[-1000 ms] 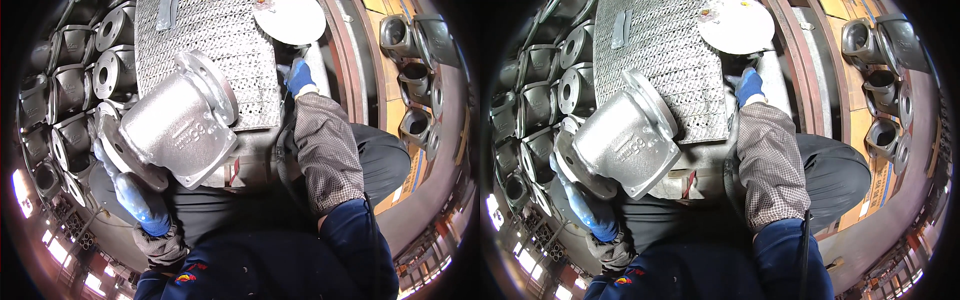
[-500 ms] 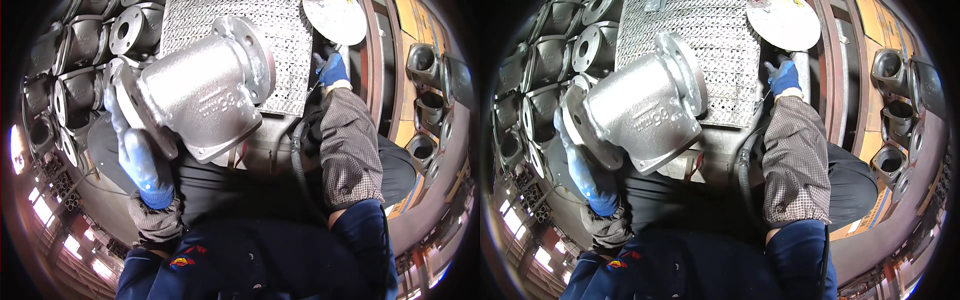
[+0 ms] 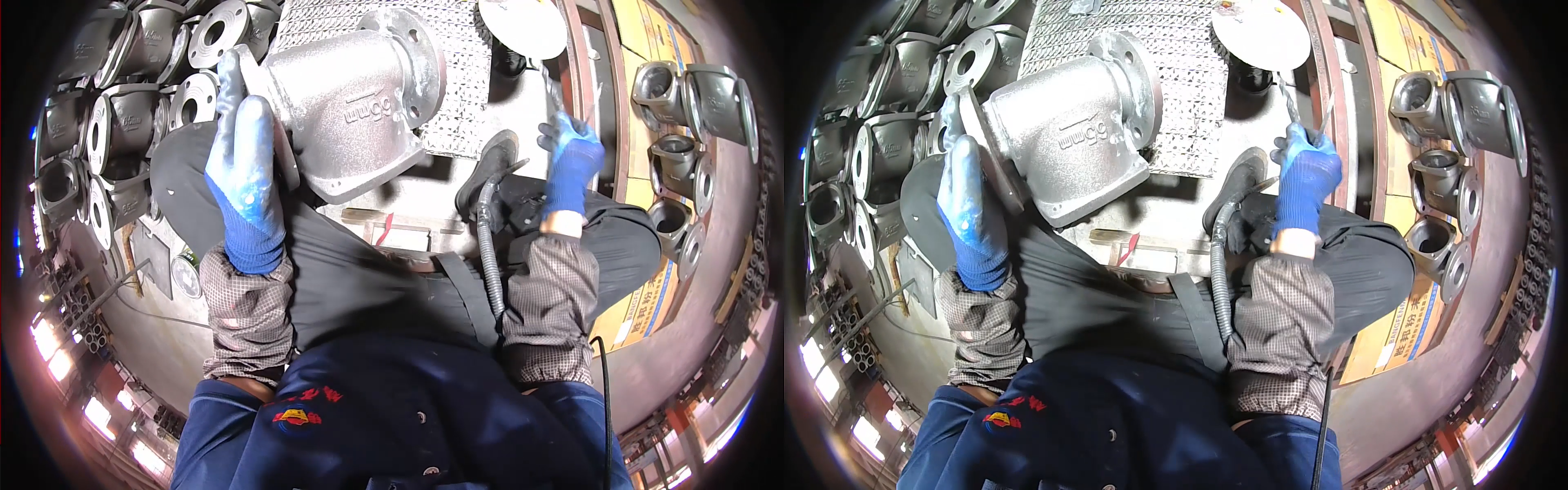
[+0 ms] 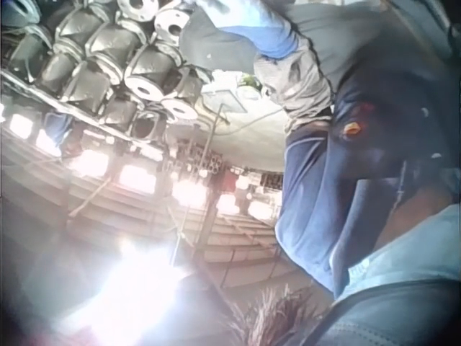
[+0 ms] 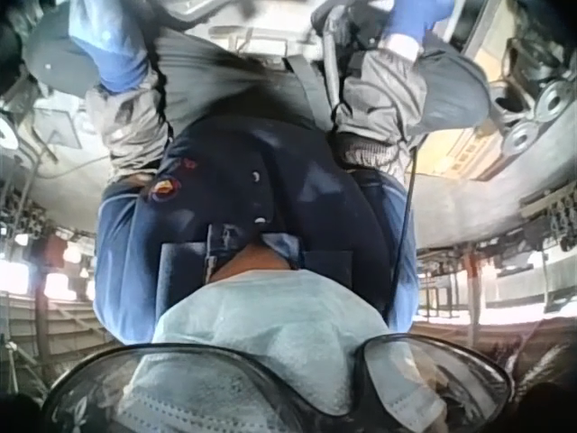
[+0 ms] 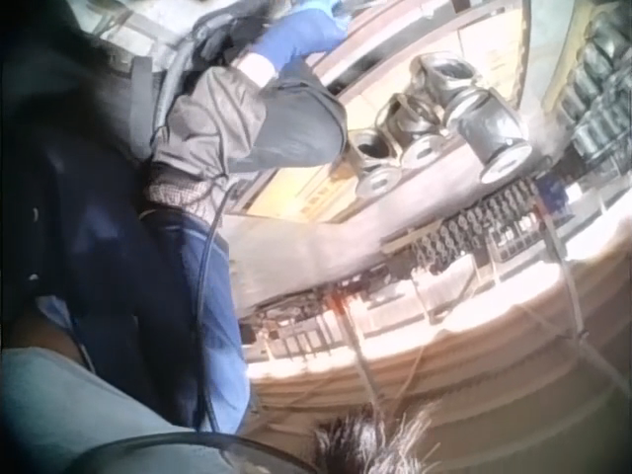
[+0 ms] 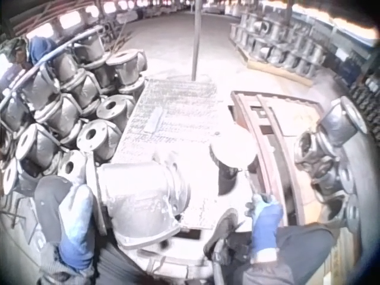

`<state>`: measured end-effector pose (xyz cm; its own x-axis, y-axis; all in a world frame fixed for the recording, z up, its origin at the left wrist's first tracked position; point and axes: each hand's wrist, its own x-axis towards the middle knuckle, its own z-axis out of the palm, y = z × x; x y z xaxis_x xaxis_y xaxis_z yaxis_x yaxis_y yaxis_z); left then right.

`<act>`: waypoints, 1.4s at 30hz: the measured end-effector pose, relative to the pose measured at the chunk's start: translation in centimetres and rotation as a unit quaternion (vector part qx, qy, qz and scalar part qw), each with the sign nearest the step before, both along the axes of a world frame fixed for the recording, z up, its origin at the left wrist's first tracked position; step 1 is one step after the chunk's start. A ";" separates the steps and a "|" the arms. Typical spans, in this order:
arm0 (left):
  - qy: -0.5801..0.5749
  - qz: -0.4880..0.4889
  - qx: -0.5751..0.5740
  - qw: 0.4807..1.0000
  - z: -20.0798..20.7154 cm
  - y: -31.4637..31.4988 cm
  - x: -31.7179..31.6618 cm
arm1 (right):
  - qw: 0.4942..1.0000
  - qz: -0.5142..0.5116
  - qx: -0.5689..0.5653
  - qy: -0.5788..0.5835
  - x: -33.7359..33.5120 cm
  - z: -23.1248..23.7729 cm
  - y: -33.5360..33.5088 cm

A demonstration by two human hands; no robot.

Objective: The person, wearing blue gloves, sits on the floor and uses a handheld power grinder to smooth the interior and exterior surfaces of large metal pipe fittings.

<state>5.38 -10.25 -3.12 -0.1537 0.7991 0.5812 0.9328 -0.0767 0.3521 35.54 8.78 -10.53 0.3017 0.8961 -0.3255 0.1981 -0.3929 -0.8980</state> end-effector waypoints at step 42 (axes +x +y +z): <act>-0.149 0.060 -0.023 0.987 1.2 1.8 2.4 | 0.749 0.499 0.300 -0.315 -7.3 3.7 -10.2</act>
<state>7.82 -8.45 -1.96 -0.4080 0.7889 0.4595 0.7887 0.0510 0.6127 28.24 -1.37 -6.83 -0.6926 0.7052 0.1514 0.5834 0.6712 -0.4573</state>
